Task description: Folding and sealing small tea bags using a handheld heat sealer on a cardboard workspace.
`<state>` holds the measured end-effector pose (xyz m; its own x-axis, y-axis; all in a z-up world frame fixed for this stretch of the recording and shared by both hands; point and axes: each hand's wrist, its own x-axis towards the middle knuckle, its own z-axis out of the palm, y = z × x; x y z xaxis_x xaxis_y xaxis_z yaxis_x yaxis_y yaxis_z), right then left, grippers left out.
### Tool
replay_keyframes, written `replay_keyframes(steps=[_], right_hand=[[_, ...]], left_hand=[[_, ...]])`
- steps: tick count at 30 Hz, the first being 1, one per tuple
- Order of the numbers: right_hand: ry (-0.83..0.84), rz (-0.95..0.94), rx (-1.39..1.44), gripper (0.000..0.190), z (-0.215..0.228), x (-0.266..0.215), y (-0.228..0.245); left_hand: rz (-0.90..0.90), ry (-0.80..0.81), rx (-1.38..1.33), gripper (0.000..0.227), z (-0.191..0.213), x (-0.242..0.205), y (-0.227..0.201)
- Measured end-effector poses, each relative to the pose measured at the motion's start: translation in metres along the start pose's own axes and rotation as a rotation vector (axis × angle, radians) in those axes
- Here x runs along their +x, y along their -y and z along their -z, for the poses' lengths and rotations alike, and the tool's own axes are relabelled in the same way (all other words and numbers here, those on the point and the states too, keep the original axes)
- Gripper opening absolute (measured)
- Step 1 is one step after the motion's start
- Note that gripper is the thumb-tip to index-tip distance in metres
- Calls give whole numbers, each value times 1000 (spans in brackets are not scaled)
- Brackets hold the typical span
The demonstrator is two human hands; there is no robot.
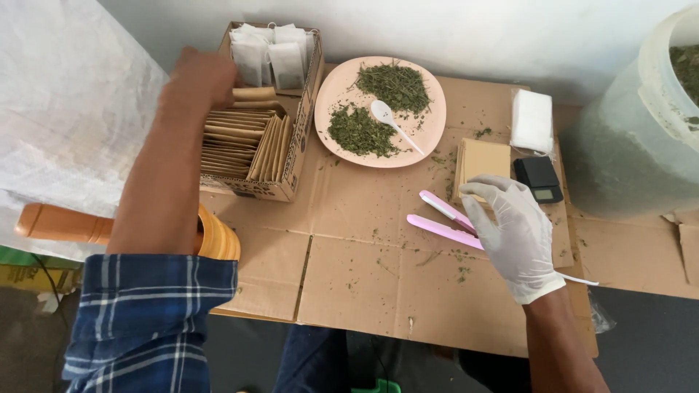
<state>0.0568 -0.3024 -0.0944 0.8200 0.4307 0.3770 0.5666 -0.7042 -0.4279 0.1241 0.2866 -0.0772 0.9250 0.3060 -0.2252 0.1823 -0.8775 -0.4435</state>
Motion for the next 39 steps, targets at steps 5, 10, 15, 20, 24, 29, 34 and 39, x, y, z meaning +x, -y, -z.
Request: replay_keyframes(steps=[5,10,15,20,24,29,34,39], right_hand=[[3,0,17,22,-3,-1,-3],[37,3,27,25,0,2,1],[-12,-11,12,17,-10,-1,-10],[-11,-32,34,15,-12,-2,-10],[-8,-27,19,16,-12,-2,-12],[-18,-4,20,18,-9,-1,-16],[-44,13,23,18,-5,-2,-18],[-38,22,36,17,-2,-2,-19]], left_hand=[[-38,36,-329,40,43,-49,-30],[-74,46,-617,70,12,-20,-37],[-67,-74,-718,71,26,-65,-50],[-55,-52,-701,74,4,-35,-45],[-7,10,-724,76,19,-51,-51],[-27,19,-712,83,-8,-22,-45],[-49,53,-717,87,5,-37,-46],[-32,-17,-752,80,-8,-16,-37]])
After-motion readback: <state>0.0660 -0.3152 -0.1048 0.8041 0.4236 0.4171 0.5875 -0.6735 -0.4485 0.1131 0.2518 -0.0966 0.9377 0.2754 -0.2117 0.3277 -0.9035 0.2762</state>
